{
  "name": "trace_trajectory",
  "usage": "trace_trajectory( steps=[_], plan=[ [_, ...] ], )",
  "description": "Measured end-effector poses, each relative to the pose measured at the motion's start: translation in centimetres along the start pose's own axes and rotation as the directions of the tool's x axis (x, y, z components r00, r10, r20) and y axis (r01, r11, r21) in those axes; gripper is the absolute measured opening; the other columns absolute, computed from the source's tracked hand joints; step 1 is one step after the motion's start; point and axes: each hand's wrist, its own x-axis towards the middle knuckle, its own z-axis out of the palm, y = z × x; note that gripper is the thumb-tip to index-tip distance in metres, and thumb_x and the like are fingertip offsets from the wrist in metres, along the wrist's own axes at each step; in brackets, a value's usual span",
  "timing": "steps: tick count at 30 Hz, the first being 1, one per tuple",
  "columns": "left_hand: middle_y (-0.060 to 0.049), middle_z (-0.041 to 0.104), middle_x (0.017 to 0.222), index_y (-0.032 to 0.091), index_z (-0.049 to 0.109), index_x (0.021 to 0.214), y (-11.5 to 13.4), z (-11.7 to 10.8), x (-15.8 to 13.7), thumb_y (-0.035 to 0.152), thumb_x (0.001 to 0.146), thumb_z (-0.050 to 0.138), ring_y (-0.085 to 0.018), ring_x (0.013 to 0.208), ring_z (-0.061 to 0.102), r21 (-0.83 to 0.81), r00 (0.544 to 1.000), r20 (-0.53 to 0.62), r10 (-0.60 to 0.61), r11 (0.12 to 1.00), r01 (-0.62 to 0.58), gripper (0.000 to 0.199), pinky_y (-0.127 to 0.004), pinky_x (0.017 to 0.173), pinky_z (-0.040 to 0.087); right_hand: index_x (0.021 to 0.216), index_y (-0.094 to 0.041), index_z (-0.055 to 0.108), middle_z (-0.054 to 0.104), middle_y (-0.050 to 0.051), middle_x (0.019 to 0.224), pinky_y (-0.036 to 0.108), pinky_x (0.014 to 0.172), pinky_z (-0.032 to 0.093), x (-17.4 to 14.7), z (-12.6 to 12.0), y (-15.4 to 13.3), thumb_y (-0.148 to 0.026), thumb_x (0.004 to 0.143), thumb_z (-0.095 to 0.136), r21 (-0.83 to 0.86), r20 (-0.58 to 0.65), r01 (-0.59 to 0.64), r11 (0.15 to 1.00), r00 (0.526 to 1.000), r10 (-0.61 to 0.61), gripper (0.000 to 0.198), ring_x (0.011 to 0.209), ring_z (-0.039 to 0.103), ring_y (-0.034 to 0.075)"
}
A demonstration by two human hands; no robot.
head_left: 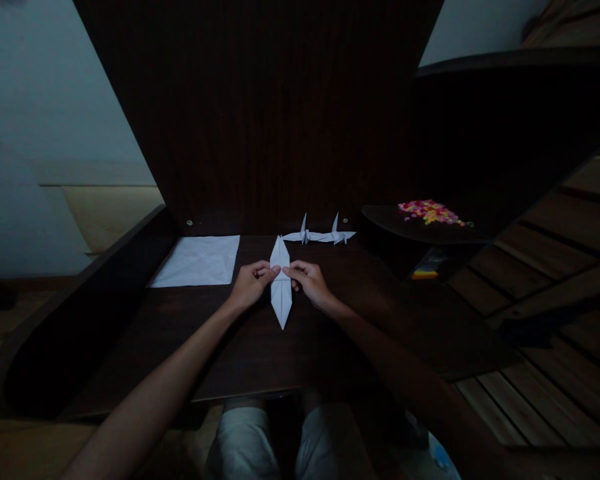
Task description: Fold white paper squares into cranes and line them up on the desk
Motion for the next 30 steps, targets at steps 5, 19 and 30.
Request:
trace_trajectory(
  steps=[5, 19, 30],
  plan=[
    [0.004, 0.052, 0.051, 0.014, 0.06, 0.065, -0.05, 0.02, -0.06, 0.046, 0.07, 0.067, -0.009, 0.049, 0.045, 0.034, 1.0, 0.005, 0.006, 0.999, -0.006, 0.033, -0.021, 0.05, 0.033, 0.062, -0.017, 0.055, 0.046, -0.006, 0.046, 0.019, 0.038, 0.032, -0.06, -0.04, -0.06, -0.044, 0.068, 0.065, -0.026, -0.014, 0.003, 1.0, 1.0, -0.004, 0.029, 0.04, 0.042, 0.007],
    [0.002, 0.059, 0.06, 0.015, 0.062, 0.074, -0.3, 0.16, 0.14, 0.046, 0.07, 0.067, -0.011, 0.054, 0.051, -0.052, 1.0, -0.009, -0.006, 0.999, 0.006, 0.031, -0.021, 0.052, 0.039, 0.064, -0.018, 0.054, 0.046, -0.006, 0.044, 0.02, 0.04, 0.031, 0.05, -0.05, 0.5, -0.046, 0.077, 0.056, -0.034, 0.065, 0.062, 0.997, 0.996, -0.06, 0.031, 0.039, 0.043, 0.008],
    [0.001, 0.062, 0.06, 0.014, 0.064, 0.07, -0.02, 0.01, -0.01, 0.045, 0.068, 0.069, -0.012, 0.055, 0.055, -0.017, 1.0, 0.018, -0.013, 1.0, 0.013, 0.031, -0.022, 0.053, 0.041, 0.067, -0.018, 0.055, 0.045, -0.006, 0.046, 0.02, 0.04, 0.03, -0.14, 0.01, 0.22, -0.05, 0.076, 0.057, -0.063, 0.024, 0.103, 0.993, 0.995, -0.102, 0.034, 0.04, 0.042, 0.008]
  ],
)
